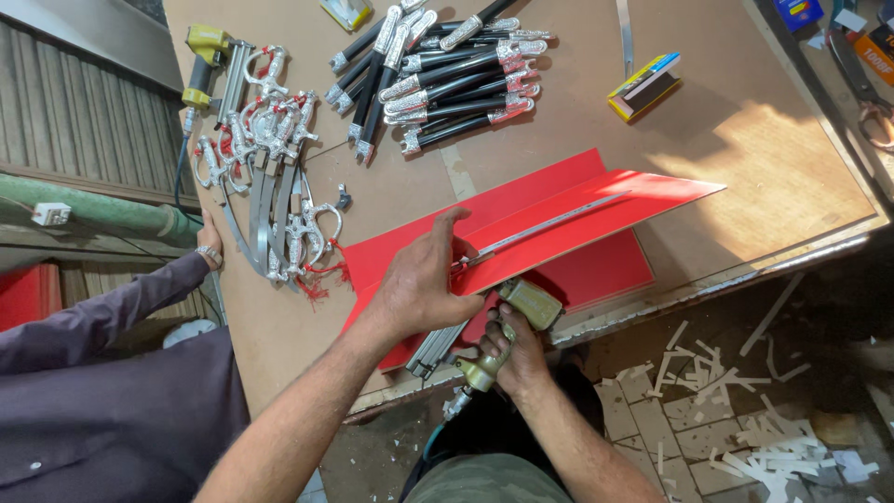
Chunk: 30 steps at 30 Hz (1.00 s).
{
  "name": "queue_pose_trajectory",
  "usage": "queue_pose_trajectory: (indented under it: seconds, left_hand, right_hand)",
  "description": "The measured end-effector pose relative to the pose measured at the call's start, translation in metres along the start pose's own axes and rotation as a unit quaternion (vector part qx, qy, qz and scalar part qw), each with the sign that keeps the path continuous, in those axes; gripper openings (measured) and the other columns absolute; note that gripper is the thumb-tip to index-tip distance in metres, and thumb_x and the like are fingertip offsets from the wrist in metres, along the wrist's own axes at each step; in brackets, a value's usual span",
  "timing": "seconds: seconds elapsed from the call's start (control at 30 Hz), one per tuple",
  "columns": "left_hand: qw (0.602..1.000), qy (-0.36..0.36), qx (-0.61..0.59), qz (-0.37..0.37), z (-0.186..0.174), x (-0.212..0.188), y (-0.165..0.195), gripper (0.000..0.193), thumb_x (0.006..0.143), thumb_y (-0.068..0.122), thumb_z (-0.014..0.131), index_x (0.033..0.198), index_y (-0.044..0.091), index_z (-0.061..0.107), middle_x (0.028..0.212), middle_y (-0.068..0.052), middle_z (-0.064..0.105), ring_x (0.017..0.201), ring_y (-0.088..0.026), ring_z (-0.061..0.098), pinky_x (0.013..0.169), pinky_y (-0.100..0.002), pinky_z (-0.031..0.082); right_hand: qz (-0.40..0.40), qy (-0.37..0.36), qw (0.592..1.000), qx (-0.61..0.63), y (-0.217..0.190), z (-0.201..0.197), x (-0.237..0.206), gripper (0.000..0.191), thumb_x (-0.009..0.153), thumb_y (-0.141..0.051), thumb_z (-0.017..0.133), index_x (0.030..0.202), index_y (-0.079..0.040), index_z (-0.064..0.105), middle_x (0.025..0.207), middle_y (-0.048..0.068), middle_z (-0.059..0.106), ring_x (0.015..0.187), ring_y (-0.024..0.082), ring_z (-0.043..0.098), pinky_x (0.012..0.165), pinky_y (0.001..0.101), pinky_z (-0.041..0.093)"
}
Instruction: The person places a decorative sword and its scabbard onto red cardboard sheets, then uses a pneumatic nail gun to fasten them. The person repeats this process for multiple swords, aligning each blade and scabbard before nailing them to the board.
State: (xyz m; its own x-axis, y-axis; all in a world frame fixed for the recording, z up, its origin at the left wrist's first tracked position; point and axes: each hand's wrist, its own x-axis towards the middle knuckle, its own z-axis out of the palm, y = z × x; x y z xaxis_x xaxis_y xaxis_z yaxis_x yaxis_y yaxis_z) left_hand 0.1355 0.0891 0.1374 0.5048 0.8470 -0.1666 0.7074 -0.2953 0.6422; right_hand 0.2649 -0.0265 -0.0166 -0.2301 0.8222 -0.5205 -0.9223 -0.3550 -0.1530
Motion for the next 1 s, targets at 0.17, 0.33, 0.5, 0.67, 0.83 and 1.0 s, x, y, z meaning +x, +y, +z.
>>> queue_pose_trajectory:
  seconds: [0.17, 0.33, 0.5, 0.67, 0.83, 1.0]
  left_hand:
    - [1.0, 0.004, 0.028, 0.004, 0.002, -0.001, 0.002, 0.099, 0.061, 0.025, 0.079, 0.147, 0.002, 0.034, 0.106, -0.015, 0.072, 0.092, -0.031, 0.071, 0.079, -0.043, 0.059]
    - [0.999, 0.009, 0.028, 0.018, 0.004, -0.002, 0.001, 0.101, 0.059, 0.026, 0.08, 0.146, 0.001, 0.035, 0.107, -0.015, 0.073, 0.091, -0.032, 0.071, 0.081, -0.044, 0.058]
    - [1.0, 0.006, 0.024, 0.004, 0.001, -0.002, 0.0, 0.101, 0.059, 0.026, 0.08, 0.147, 0.002, 0.035, 0.107, -0.014, 0.073, 0.091, -0.033, 0.071, 0.079, -0.044, 0.058]
    - [1.0, 0.011, 0.018, 0.005, 0.001, -0.002, 0.002, 0.1, 0.06, 0.026, 0.079, 0.147, 0.003, 0.035, 0.107, -0.014, 0.073, 0.092, -0.033, 0.071, 0.08, -0.044, 0.058]
    - [1.0, 0.014, 0.02, 0.008, 0.002, -0.003, 0.002, 0.1, 0.059, 0.025, 0.079, 0.147, 0.003, 0.035, 0.107, -0.015, 0.072, 0.093, -0.033, 0.071, 0.081, -0.045, 0.058]
    - [1.0, 0.005, 0.028, 0.006, 0.002, -0.003, 0.002, 0.101, 0.059, 0.025, 0.078, 0.147, 0.002, 0.035, 0.108, -0.014, 0.073, 0.093, -0.032, 0.071, 0.081, -0.044, 0.058]
  right_hand:
    - [0.003, -0.013, 1.0, -0.008, 0.008, -0.008, 0.003, 0.02, 0.094, -0.035, 0.067, 0.092, -0.016, 0.063, 0.05, -0.007, 0.042, 0.045, 0.004, 0.045, 0.082, 0.0599, 0.062]
    - [0.01, -0.05, 0.999, 0.016, 0.013, -0.018, 0.007, 0.022, 0.096, -0.036, 0.067, 0.089, -0.015, 0.063, 0.049, -0.007, 0.042, 0.045, 0.005, 0.046, 0.082, 0.0616, 0.062]
    - [0.0, -0.033, 0.999, 0.003, 0.015, -0.019, 0.007, 0.02, 0.095, -0.035, 0.066, 0.088, -0.017, 0.063, 0.049, -0.008, 0.041, 0.043, 0.005, 0.044, 0.081, 0.0619, 0.062]
    - [-0.001, -0.036, 0.999, 0.011, 0.015, -0.02, 0.004, 0.02, 0.094, -0.035, 0.067, 0.088, -0.016, 0.063, 0.049, -0.007, 0.041, 0.044, 0.006, 0.043, 0.081, 0.0614, 0.063]
    - [-0.012, -0.034, 0.999, 0.011, 0.016, -0.022, 0.004, 0.018, 0.092, -0.032, 0.068, 0.089, -0.015, 0.064, 0.051, -0.007, 0.044, 0.044, 0.005, 0.044, 0.077, 0.0581, 0.064]
    - [-0.032, 0.005, 0.999, 0.001, 0.016, -0.02, 0.003, 0.015, 0.094, -0.029, 0.069, 0.094, -0.015, 0.064, 0.062, -0.008, 0.052, 0.047, 0.003, 0.044, 0.069, 0.0424, 0.056]
